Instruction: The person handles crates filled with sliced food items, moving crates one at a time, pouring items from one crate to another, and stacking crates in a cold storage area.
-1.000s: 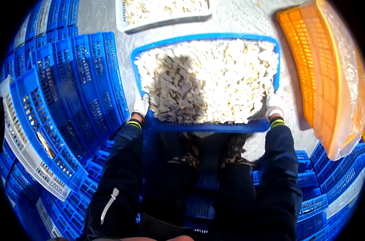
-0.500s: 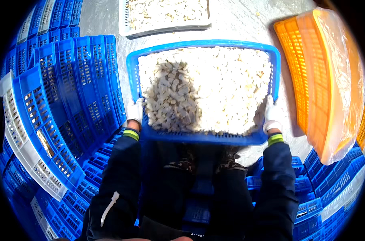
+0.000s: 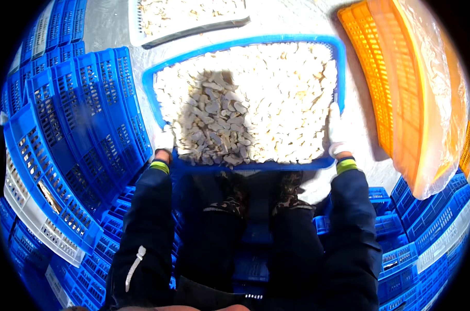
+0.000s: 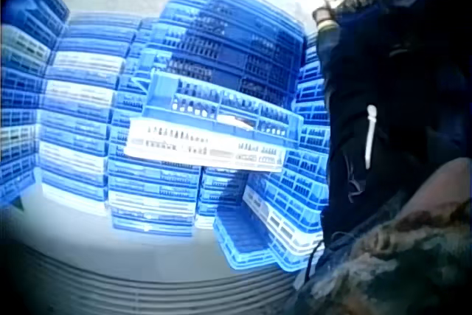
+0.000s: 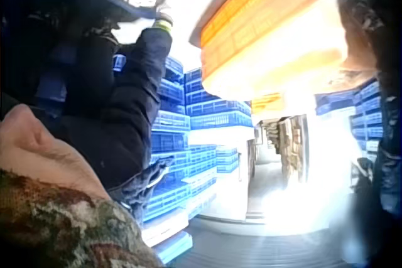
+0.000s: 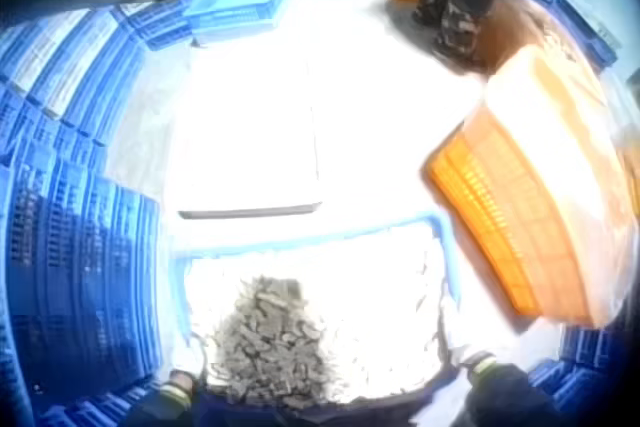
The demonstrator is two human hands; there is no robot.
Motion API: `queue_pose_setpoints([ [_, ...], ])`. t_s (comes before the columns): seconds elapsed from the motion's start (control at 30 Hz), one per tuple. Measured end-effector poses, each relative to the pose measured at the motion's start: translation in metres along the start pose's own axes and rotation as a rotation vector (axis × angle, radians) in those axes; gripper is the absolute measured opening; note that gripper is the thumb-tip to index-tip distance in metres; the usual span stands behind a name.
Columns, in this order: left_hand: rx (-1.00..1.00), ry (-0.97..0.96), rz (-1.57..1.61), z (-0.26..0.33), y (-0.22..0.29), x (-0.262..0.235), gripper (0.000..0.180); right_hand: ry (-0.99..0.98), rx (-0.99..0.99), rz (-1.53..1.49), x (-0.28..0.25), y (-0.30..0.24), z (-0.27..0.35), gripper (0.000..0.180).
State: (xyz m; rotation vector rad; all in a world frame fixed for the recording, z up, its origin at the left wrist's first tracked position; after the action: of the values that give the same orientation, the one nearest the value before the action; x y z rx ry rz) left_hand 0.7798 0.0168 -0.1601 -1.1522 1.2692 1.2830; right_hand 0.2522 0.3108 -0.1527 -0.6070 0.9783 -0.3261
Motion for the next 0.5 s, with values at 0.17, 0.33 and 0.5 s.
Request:
queue_pose_setpoints([
  [0.17, -0.363, -0.263, 0.509, -0.013, -0.008, -0.007, 0.032, -0.003, 0.029, 0.178, 0.007, -0.003, -0.017, 0.046],
  [0.33, -0.014, 0.048, 0.321, 0.006, 0.029, -0.03, 0.038, 0.067, -0.024, -0.163, -0.001, -0.007, 0.004, 0.045],
  [0.5, -0.517, -0.35, 0.621, 0.0, -0.008, 0.004, 0.019, 0.038, 0.081, 0.011, 0.01, -0.019, -0.008, 0.039],
])
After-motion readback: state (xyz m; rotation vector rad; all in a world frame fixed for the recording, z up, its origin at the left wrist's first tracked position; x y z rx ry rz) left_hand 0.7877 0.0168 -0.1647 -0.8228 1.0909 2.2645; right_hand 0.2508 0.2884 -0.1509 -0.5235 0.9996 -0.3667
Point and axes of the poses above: each hand's wrist, its own z-axis away from the middle knuckle, its own x-axis out of the palm, y = z × x, the point moved 3 cm from there along -z, towards the middle knuckle, and after that the axes turned 9 degrees about y, right-handed, at the moved point
